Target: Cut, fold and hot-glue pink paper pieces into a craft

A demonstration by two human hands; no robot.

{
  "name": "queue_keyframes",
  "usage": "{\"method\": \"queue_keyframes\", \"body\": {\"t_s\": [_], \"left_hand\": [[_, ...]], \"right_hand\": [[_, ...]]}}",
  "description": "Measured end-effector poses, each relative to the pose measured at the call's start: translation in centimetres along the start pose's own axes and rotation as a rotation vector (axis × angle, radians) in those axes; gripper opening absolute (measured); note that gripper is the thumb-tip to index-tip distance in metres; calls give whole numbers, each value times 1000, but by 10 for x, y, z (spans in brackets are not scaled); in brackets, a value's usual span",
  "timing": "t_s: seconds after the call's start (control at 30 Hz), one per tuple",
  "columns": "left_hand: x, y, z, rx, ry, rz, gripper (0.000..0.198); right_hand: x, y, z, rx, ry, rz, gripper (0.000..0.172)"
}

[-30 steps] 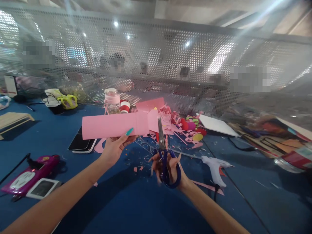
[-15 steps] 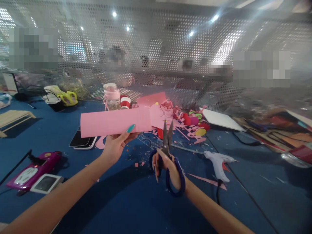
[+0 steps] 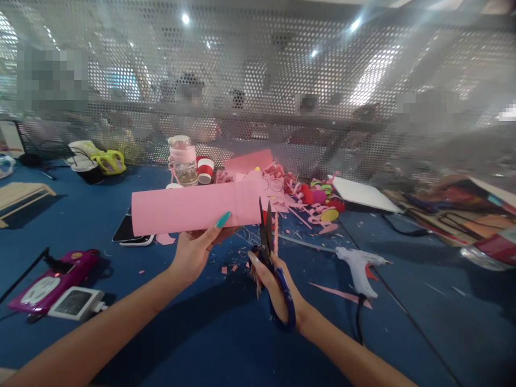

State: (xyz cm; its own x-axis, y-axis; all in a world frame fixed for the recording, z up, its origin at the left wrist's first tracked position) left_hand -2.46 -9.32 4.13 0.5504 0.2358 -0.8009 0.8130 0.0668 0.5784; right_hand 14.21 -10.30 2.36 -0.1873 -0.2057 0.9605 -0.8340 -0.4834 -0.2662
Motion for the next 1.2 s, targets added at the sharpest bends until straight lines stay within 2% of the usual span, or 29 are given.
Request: {"method": "queue_keyframes", "body": {"t_s": [0.2, 0.4, 1.03, 1.2], "left_hand": [[-1, 3, 2, -5, -3, -13, 66], [-1, 5, 4, 7, -16, -17, 59], [1, 9, 7, 32, -10, -63, 56], [0, 7, 8, 54, 13, -96, 54]], "right_hand": [[6, 2, 3, 4, -15, 48, 31], [10, 3, 2, -3, -25, 42, 32], [9, 3, 3, 0, 8, -19, 35], [9, 4, 3, 6, 2, -20, 31]]}}
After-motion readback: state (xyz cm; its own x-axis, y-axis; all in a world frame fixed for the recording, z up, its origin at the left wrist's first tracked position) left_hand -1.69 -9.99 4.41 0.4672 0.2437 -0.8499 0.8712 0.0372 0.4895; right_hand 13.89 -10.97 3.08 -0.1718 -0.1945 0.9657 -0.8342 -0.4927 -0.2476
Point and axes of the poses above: each hand's wrist, its own z-axis away from the middle knuckle, its own y-axis out of the palm, x = y × z, the point moved 4 cm from there along -z, towards the middle knuckle, and after that the axes turned 8 degrees about x, right-handed, at the moved point
